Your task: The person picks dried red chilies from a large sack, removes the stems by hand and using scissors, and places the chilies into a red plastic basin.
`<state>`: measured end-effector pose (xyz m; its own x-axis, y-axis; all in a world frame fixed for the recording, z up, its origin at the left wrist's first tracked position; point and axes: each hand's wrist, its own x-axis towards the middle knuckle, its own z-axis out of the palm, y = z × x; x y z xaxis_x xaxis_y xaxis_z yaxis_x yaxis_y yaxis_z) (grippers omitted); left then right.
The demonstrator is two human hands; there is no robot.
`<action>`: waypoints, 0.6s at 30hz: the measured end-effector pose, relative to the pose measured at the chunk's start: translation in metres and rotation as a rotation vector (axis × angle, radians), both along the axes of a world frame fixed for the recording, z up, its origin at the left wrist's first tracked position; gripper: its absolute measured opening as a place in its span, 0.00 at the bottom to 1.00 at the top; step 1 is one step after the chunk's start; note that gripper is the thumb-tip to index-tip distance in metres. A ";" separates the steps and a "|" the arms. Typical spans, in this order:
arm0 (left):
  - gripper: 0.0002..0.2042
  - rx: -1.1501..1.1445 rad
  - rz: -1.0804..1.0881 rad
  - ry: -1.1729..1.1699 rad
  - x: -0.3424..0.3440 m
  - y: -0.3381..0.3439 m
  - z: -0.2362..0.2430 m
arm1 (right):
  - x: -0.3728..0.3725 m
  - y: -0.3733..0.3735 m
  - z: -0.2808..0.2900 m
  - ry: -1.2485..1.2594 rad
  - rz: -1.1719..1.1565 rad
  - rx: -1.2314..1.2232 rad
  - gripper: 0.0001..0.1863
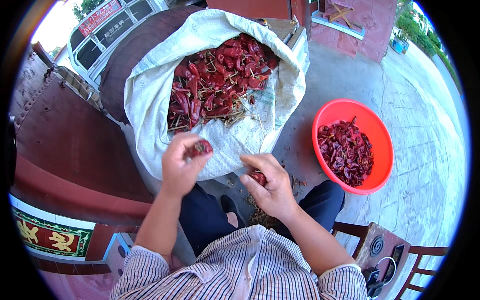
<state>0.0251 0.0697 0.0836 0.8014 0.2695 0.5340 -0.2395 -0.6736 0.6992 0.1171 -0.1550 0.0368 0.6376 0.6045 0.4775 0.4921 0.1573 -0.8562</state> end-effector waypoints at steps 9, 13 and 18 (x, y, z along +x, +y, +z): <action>0.22 -0.972 -0.502 0.100 -0.029 -0.056 -0.052 | -0.013 0.000 -0.016 0.561 0.325 0.000 0.18; 0.13 -0.546 -0.401 0.137 -0.026 -0.039 -0.058 | -0.015 -0.007 -0.014 0.764 0.432 -0.058 0.17; 0.05 -0.186 -0.338 0.019 -0.020 -0.041 -0.061 | -0.014 -0.007 -0.015 0.470 0.433 -0.146 0.18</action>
